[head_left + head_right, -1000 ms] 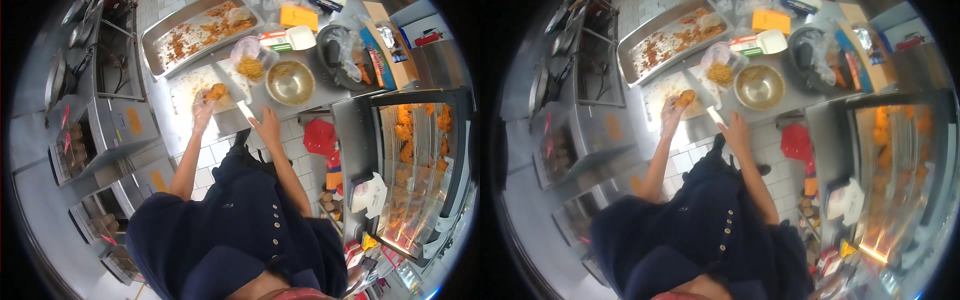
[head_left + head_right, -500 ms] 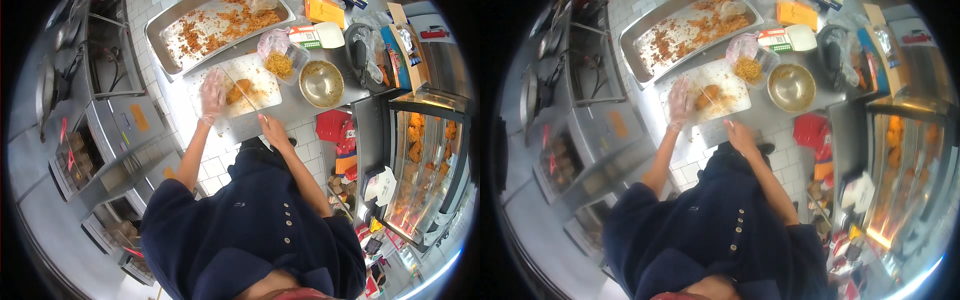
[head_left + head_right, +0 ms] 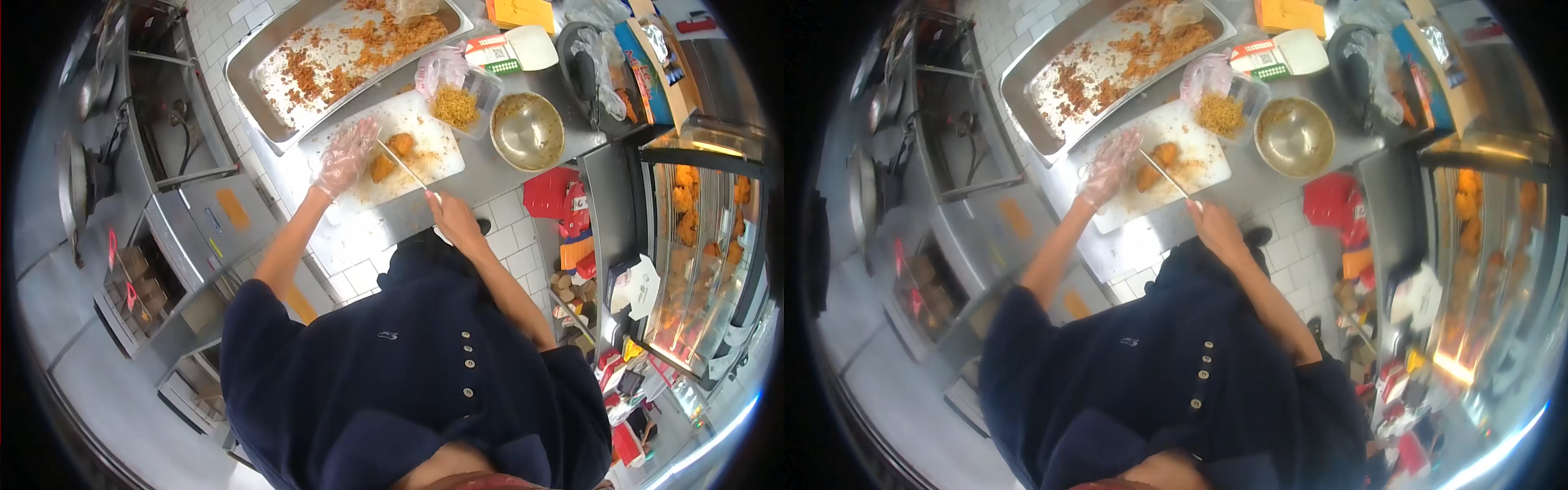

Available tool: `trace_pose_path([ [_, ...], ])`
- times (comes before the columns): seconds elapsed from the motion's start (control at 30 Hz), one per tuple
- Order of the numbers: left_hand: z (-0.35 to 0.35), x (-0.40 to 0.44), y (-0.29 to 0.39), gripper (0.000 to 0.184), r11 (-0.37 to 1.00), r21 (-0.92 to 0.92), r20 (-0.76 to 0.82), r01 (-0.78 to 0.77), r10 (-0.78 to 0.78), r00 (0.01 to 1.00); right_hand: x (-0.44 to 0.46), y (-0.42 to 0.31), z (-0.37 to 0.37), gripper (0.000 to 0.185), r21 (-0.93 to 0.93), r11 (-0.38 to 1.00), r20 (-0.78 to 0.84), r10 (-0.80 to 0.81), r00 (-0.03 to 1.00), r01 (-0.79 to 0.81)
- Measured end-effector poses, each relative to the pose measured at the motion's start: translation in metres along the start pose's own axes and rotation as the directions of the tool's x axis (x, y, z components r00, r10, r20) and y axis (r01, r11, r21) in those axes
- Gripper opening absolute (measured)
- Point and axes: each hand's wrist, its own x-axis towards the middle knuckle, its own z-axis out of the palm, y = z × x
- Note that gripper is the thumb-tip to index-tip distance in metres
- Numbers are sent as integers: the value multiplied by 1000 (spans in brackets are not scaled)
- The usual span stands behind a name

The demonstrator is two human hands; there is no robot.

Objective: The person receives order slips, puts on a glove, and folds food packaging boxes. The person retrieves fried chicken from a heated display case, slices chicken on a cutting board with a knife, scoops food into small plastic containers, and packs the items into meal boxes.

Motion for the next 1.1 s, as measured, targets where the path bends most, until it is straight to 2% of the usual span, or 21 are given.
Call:
trace_pose_path([
  [0.03, -5, 7, 5, 62, 1000, -7, 10, -12, 12, 1000, -4, -6, -8, 58, -14, 999, 1, 42, 999, -42],
  [0.1, -6, 21, 11, 63, 987, -138, 211, 86, -56, 976, -1, 3, -4, 59, -29, 996, 4, 88, 996, -88],
  [0.17, 7, 12, 12, 63, 993, -111, 201, 47, -24, 979, 10, 25, 16, 59, -107, 993, -43, 40, 998, -45],
  [0.23, 8, 21, 4, 64, 997, -70, 171, 13, -1, 985, 23, 25, 7, 59, -67, 996, -31, 50, 998, -52],
  [0.27, 9, 10, 6, 63, 984, -179, 146, 6, 20, 989, 9, 24, 14, 58, -14, 996, 18, 85, 996, -85],
  [0.3, 6, 20, -3, 63, 964, -266, 84, -13, 37, 996, 10, 17, 6, 58, -8, 997, 1, 73, 997, -73],
  [0.37, -26, 39, -2, 63, 985, -169, 50, -45, 54, 997, -2, -3, -23, 59, 25, 998, -18, 54, 998, -54],
  [0.4, -33, 38, 5, 63, 994, -90, 46, -64, 68, 997, -5, -10, -33, 59, 10, 995, -1, 103, 995, -103],
  [0.5, -5, 44, 8, 69, 973, -230, 137, -20, 53, 989, 14, 21, -2, 60, -81, 991, -13, 103, 995, -104],
  [0.57, -4, 49, 8, 67, 978, -208, 131, -1, 28, 991, 18, 24, -8, 60, -130, 985, -3, 112, 994, -112],
  [0.63, -17, 36, 10, 66, 981, -191, 104, -20, 41, 994, 10, 21, -9, 61, -16, 999, -12, 41, 999, -41],
  [0.67, -25, 43, 5, 66, 984, -174, 80, -25, 40, 996, 7, 18, -11, 62, -105, 994, 1, 33, 999, -33],
  [0.7, -38, 32, 12, 67, 989, -143, 101, 48, -34, 994, 4, 11, -14, 62, -105, 994, -5, 31, 1000, -31],
  [0.73, -43, 17, 22, 69, 986, -119, 136, 119, -102, 985, -6, 0, -17, 62, -60, 998, 54, 27, 998, -24],
  [0.8, -20, -18, 17, 70, 982, -143, 143, 124, -104, 984, -17, -14, -17, 62, 1, 1000, 146, 23, 989, -23],
  [0.87, -4, -22, 12, 72, 979, -160, 138, 128, -106, 985, -3, 9, 16, 61, -37, 999, 105, 25, 994, -21],
  [0.93, 1, -16, 16, 75, 975, -133, 231, 178, -145, 962, -1, 13, 25, 61, -77, 997, 74, 24, 997, -18],
  [1.0, -2, -22, 22, 74, 972, -125, 222, 199, -168, 960, 0, 12, 21, 60, -27, 999, 84, 27, 996, -25],
  [1.1, -29, -31, 21, 75, 974, -109, 190, 198, -175, 966, -12, -10, -4, 59, -45, 999, 104, 1, 995, 4],
])
